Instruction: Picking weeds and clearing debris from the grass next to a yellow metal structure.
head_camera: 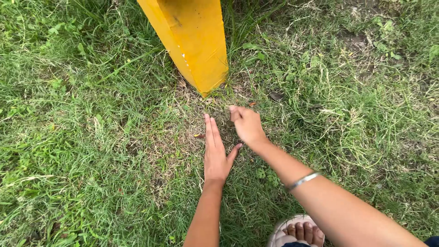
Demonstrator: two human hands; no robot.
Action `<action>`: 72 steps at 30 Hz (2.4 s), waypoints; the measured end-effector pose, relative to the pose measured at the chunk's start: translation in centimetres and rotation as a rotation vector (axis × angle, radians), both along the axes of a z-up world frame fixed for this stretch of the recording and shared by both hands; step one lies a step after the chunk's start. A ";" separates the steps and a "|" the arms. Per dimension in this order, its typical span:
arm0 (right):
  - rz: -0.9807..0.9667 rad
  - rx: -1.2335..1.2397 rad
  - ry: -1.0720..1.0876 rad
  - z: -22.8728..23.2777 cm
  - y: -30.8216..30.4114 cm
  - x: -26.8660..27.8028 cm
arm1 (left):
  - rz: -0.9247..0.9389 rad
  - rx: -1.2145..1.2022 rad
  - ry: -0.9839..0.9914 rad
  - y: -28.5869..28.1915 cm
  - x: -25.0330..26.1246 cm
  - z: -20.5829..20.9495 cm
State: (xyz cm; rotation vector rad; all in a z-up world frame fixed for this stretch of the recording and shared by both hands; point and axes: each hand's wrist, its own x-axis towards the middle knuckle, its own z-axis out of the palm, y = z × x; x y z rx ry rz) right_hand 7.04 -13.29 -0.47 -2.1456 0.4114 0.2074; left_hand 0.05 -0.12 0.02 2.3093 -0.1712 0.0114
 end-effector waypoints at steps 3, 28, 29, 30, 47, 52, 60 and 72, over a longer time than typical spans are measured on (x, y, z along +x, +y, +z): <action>0.069 0.080 0.064 7.5 1.1 -1.5 | -0.006 0.016 0.006 0.0 0.0 -0.2; 0.222 -0.629 -0.177 10.6 -19.4 -3.8 | -0.009 0.060 -0.026 -0.3 0.0 -0.5; 0.236 -0.659 -0.245 11.1 -19.2 -4.0 | -0.010 0.060 -0.023 -0.3 0.0 -0.6; 0.250 -0.688 -0.312 11.7 -18.9 -4.2 | -0.011 0.062 -0.021 -0.3 0.0 -0.6; 0.230 -0.886 -0.487 12.7 -17.1 -4.2 | -0.012 0.074 -0.007 -0.4 0.0 -0.8; 0.115 -0.532 -0.449 13.3 -15.9 -4.1 | -0.013 0.074 -0.024 -0.4 -0.1 -0.6; 0.295 -0.941 -0.552 13.4 -14.3 -4.1 | -0.013 0.075 -0.003 -0.4 -0.1 -0.6; 0.312 -0.443 -0.078 14.0 -8.8 -5.1 | -0.017 0.111 0.006 -0.3 0.1 -0.6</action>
